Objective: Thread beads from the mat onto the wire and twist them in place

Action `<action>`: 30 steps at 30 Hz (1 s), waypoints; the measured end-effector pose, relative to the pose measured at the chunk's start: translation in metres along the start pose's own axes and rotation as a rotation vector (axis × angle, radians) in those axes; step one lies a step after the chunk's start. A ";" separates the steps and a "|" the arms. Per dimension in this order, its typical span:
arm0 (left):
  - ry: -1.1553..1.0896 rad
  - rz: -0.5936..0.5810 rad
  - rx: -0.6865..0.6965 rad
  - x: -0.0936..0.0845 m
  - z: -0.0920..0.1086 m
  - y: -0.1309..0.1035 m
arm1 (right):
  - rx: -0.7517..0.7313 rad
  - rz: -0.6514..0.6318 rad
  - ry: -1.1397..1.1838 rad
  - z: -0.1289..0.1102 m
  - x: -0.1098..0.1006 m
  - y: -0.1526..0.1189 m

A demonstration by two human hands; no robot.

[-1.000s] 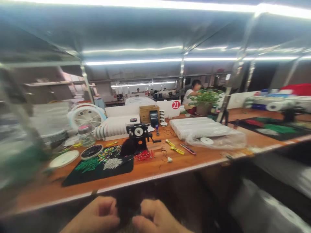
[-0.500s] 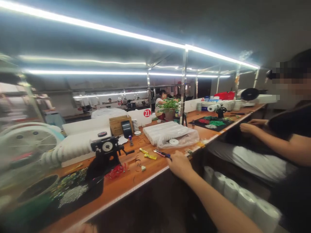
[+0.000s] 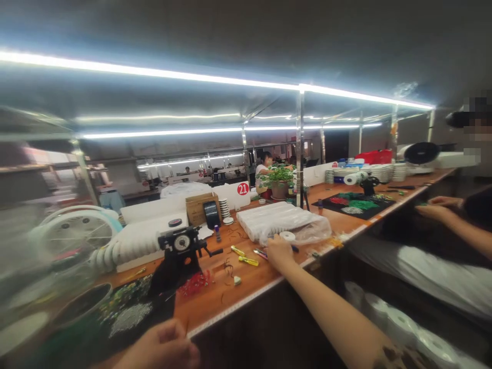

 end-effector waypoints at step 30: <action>-0.029 -0.205 0.062 0.045 0.052 0.048 | -0.212 0.091 1.595 -0.145 -0.027 -0.044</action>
Point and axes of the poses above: each hand's wrist, its own y-axis towards the middle knuckle, its own x-axis out of the palm, z = x × y, the point moved 8 cm from there along y, towards the middle knuckle, and after that the axes turned 15 degrees about -x, right-handed, at the moved point
